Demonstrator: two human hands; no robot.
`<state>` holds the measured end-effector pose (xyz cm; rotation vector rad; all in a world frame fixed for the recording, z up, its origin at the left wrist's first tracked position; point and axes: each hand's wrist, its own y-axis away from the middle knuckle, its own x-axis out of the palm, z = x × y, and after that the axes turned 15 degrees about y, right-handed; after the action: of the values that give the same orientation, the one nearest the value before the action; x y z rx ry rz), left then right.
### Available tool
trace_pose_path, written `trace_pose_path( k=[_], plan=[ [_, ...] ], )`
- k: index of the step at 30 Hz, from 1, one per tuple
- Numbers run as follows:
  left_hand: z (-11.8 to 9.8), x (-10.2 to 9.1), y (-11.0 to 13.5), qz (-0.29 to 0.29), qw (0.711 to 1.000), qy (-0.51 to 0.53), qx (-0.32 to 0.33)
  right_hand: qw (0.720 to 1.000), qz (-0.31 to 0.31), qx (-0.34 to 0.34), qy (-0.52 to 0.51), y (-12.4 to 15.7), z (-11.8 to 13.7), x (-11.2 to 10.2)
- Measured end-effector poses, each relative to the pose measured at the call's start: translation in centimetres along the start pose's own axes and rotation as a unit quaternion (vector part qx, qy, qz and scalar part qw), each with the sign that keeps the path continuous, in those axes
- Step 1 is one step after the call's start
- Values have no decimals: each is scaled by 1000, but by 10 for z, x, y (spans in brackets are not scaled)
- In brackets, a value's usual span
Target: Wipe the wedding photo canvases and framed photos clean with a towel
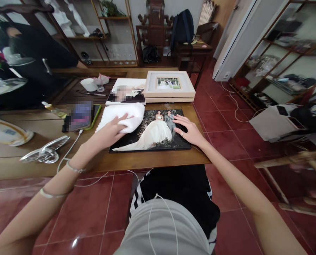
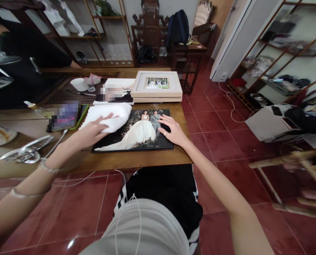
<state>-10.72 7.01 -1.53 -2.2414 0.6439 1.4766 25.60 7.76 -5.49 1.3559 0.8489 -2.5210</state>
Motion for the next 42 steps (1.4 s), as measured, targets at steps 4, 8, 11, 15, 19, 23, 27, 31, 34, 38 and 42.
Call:
trace_pose_path(
  k=[4, 8, 11, 15, 19, 23, 27, 31, 34, 38, 42],
  plan=[
    [-30, 2, 41, 22, 999, -5, 40, 1000, 0, -1, 3, 0, -1, 1],
    [-59, 2, 76, 53, 996, -4, 67, 1000, 2, -2, 1, 0, 0, 0],
    [-68, 1, 85, 74, 995, 2, 72, 1000, 1, -1, 3, 0, 0, 0],
    [-59, -2, 68, 71, 996, 3, 47, 1000, 0, 1, 7, 0, -1, 0],
    [-39, -5, 31, 71, 997, -19, 6, 1000, -2, -2, 7, 0, -2, 1],
    [-15, -7, -18, 47, 998, -44, -22, 1000, -2, -3, 7, 0, -1, 0],
    [5, -5, -55, 24, 998, -56, -3, 1000, -3, -3, 8, 0, -1, -1],
    [5, -3, -57, 25, 998, -60, -14, 1000, -3, -3, 9, 0, -1, 0],
    [-13, -1, -37, 43, 997, -61, -8, 1000, -1, -3, 7, 0, -1, 1],
    [-55, 5, 3, 90, 993, -79, 2, 1000, -1, -1, 5, 0, -1, 1],
    [-98, 16, 42, 114, 986, -122, 19, 1000, 1, -2, 5, 0, -1, 1]
  ],
)
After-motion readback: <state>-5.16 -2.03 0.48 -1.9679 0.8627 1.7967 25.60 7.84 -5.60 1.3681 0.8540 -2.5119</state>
